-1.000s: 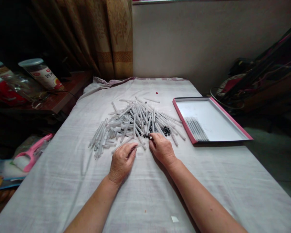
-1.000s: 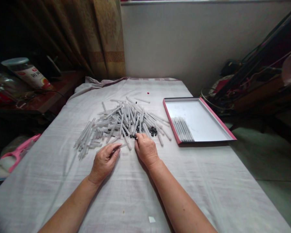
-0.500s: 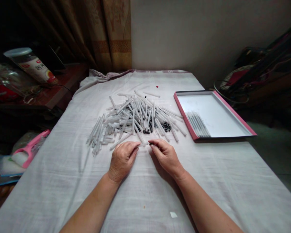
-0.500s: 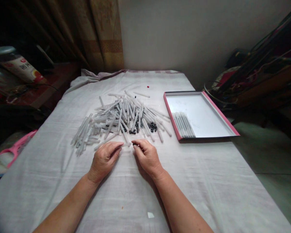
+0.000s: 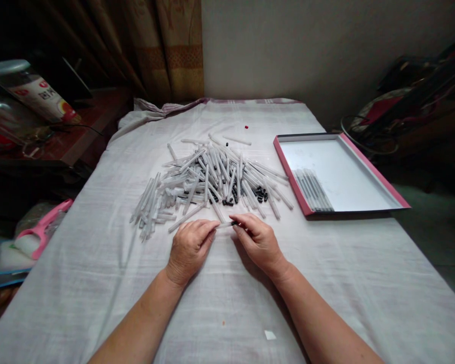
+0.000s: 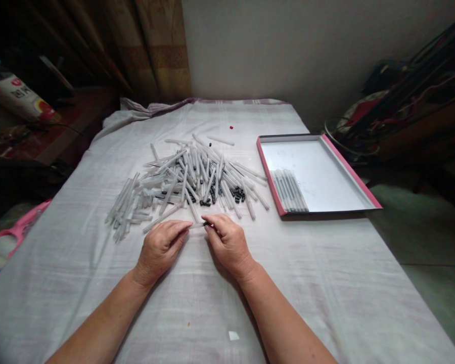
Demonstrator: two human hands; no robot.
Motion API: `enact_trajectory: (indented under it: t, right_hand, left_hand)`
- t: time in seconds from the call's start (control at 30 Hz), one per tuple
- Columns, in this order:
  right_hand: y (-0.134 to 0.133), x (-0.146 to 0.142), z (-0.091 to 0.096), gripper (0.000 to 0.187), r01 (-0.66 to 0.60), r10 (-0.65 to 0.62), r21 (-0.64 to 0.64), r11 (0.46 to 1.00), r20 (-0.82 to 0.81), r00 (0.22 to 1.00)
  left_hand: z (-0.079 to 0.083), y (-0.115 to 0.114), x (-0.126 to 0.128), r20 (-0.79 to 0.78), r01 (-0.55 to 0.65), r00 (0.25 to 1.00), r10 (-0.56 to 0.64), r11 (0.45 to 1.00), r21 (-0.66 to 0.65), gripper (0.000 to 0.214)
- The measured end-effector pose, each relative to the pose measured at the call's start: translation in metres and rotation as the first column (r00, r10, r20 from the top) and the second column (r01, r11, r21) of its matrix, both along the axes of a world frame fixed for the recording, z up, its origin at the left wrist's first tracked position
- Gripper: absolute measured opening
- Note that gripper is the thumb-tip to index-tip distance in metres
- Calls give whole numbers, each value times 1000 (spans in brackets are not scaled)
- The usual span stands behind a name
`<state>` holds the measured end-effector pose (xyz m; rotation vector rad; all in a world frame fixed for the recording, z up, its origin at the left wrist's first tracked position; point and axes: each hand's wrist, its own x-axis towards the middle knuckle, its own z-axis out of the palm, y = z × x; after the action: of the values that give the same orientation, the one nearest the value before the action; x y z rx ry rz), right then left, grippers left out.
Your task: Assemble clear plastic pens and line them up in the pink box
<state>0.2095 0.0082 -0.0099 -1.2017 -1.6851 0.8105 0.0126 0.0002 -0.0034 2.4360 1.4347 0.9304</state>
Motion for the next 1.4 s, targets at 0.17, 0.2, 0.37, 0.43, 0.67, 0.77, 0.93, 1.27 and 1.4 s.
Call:
enact_trajectory:
  t: [0.17, 0.2, 0.37, 0.43, 0.67, 0.77, 0.93, 1.27, 1.4]
  right_hand:
    - [-1, 1, 2, 16, 32, -31, -2, 1000, 39, 999]
    - [0, 1, 2, 14, 28, -28, 10, 1000, 49, 998]
    - [1, 4, 2, 13, 7, -9, 17, 1000, 110, 994]
    - [1, 5, 3, 14, -14, 12, 9, 1000, 141, 990]
    - [1, 8, 4, 22, -50, 39, 37, 998, 256, 966]
    - [1, 9, 3, 35, -42, 27, 36, 998, 336, 941]
    - [2, 10, 2, 44, -47, 52, -24, 999, 331, 942]
    - [-1, 7, 3, 13, -54, 57, -26, 998, 112, 992]
    - [2, 8, 2, 29, -49, 52, -21, 999, 222, 974]
  left_hand:
    - [0, 0, 1, 25, 18, 1000, -18, 1000, -11, 22]
    - [0, 0, 0, 28, 20, 999, -19, 1000, -12, 22]
    - [0, 0, -1, 34, 34, 999, -33, 999, -14, 23]
    - [1, 0, -2, 36, 49, 998, -49, 999, -20, 24]
    - [1, 0, -3, 43, 81, 996, -80, 997, -8, 24]
    - [2, 0, -2, 37, 95, 995, -95, 995, 7, 24]
    - [3, -1, 1, 53, 112, 992, -112, 994, -11, 24]
    - [0, 1, 0, 108, 79, 991, -74, 996, -38, 21]
    - [1, 0, 0, 96, 97, 991, -92, 994, -49, 22]
